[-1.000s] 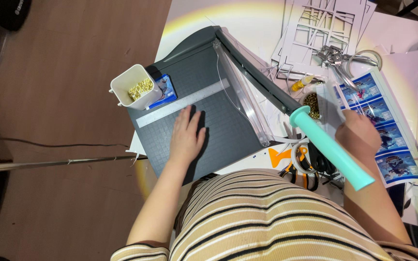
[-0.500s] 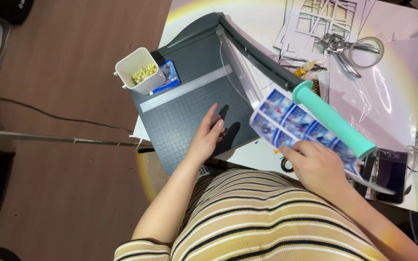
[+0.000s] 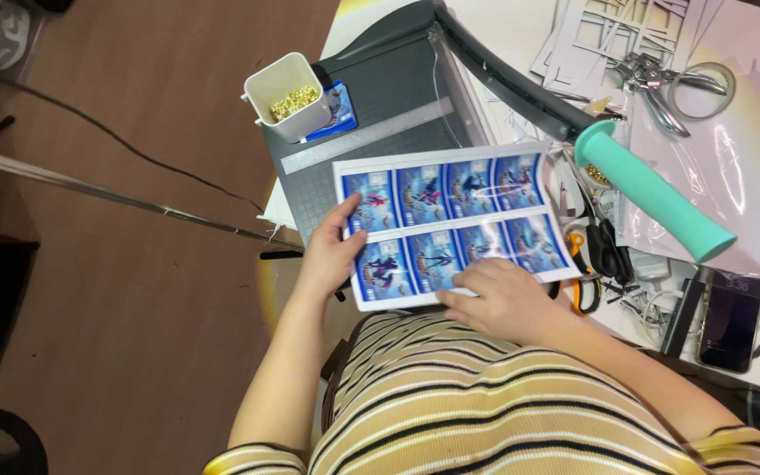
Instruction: The person uses a paper cutter to trim printed sheets into smaller rectangular pieces. They align the sheets, press the cutter handle to slice, and stack the cut pieces on the table.
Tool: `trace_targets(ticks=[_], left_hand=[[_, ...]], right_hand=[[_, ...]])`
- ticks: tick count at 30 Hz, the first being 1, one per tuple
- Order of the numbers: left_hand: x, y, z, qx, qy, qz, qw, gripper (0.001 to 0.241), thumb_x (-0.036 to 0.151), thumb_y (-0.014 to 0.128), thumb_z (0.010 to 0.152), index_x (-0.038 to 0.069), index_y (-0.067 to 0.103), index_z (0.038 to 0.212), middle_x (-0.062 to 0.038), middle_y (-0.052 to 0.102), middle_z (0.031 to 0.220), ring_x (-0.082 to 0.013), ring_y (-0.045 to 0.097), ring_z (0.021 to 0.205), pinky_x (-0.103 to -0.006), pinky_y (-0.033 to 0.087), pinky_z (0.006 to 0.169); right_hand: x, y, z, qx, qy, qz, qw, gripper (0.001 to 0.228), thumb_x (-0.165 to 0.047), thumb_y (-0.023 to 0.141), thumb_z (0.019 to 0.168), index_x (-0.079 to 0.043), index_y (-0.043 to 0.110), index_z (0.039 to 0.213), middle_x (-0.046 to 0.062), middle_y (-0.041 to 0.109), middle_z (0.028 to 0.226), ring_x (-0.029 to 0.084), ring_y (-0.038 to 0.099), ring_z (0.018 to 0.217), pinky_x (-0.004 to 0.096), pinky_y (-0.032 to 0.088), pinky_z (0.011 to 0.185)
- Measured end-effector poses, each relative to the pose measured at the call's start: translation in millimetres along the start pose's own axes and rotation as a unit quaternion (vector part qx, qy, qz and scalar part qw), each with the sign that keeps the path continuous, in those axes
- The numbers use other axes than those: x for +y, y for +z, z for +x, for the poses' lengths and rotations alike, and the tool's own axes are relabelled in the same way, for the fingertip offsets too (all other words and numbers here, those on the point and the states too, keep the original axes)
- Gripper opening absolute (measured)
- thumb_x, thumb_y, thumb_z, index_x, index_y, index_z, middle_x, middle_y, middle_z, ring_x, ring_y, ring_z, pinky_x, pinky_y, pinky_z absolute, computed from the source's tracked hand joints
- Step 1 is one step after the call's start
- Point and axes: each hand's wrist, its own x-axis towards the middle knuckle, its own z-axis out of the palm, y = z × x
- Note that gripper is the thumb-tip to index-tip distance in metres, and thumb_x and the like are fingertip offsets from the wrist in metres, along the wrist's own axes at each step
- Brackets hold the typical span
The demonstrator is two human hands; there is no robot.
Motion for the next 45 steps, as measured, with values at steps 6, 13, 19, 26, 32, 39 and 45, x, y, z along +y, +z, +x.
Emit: trace_targets(ticks=[6,13,19,26,32,39,45], left_hand=[[2,-45,-25,0.089,0.000,0.009,0.996,0.068,-0.009,0.062,0.086,0.007,0.050,0.151,-0.032,0.037,0.150,-0.0435,0.029,0.149,-0.0535,0.021,0.123],[15,-58,-26,0.135,-0.081,0.208,0.965,0.065,0.003,0.066,0.090,0.011,0.050,0.152,-0.032,0.039,0.152,-0.0501,0.040,0.143,-0.0583,0.036,0.116],[-9,-47,-12,0.151,0.093,0.620,0.764,0.059,0.029,0.090,0.074,0.014,0.069,0.127,-0.020,0.049,0.142,-0.0413,0.051,0.127,-0.0567,0.041,0.103],[39,-23,30,-0.131,0.054,0.646,0.750,0.069,0.020,0.072,0.089,0.018,0.044,0.152,-0.021,0.055,0.137,-0.0405,0.065,0.116,-0.0533,0.056,0.089],[59,38,73,-0.138,0.014,0.597,0.790,0.085,0.041,0.075,0.086,0.017,0.035,0.157,-0.022,0.058,0.130,-0.0464,0.065,0.113,-0.0615,0.054,0.088],[33,90,81,-0.095,0.063,0.525,0.844,0.072,0.051,0.054,0.101,0.011,0.035,0.159,-0.027,0.024,0.164,-0.0483,0.018,0.153,-0.0686,0.011,0.120],[40,98,83,-0.094,0.062,0.513,0.851,0.084,0.064,0.045,0.100,0.010,0.028,0.161,-0.029,0.016,0.167,-0.0476,0.010,0.156,-0.0681,0.000,0.121]], right_hand=[[50,39,-13,-0.046,0.141,-0.012,0.989,0.037,-0.051,0.060,0.097,-0.020,0.075,0.111,0.009,0.071,0.111,0.031,0.066,0.112,0.045,0.051,0.092],[54,64,7,-0.155,0.223,0.023,0.962,0.035,-0.047,0.059,0.100,-0.021,0.076,0.115,0.011,0.069,0.127,0.034,0.064,0.123,0.049,0.050,0.099],[21,46,65,-0.248,0.153,-0.008,0.957,0.052,-0.014,0.062,0.086,-0.024,0.065,0.136,0.018,0.052,0.149,0.045,0.044,0.143,0.063,0.036,0.113],[1,52,88,-0.350,0.001,0.015,0.937,0.060,-0.006,0.058,0.091,-0.041,0.058,0.140,0.018,0.046,0.155,0.046,0.040,0.144,0.069,0.028,0.115],[6,81,74,-0.151,-0.065,-0.019,0.986,0.036,-0.022,0.060,0.089,-0.042,0.066,0.119,0.011,0.061,0.134,0.046,0.052,0.132,0.068,0.039,0.103],[11,75,76,-0.087,-0.085,-0.034,0.992,0.015,-0.027,0.055,0.093,-0.035,0.065,0.085,0.003,0.062,0.096,0.033,0.059,0.101,0.056,0.043,0.088],[41,91,37,-0.017,-0.096,0.022,0.995,0.019,-0.026,0.049,0.103,-0.030,0.068,0.101,0.004,0.062,0.097,0.025,0.061,0.098,0.045,0.046,0.091]])
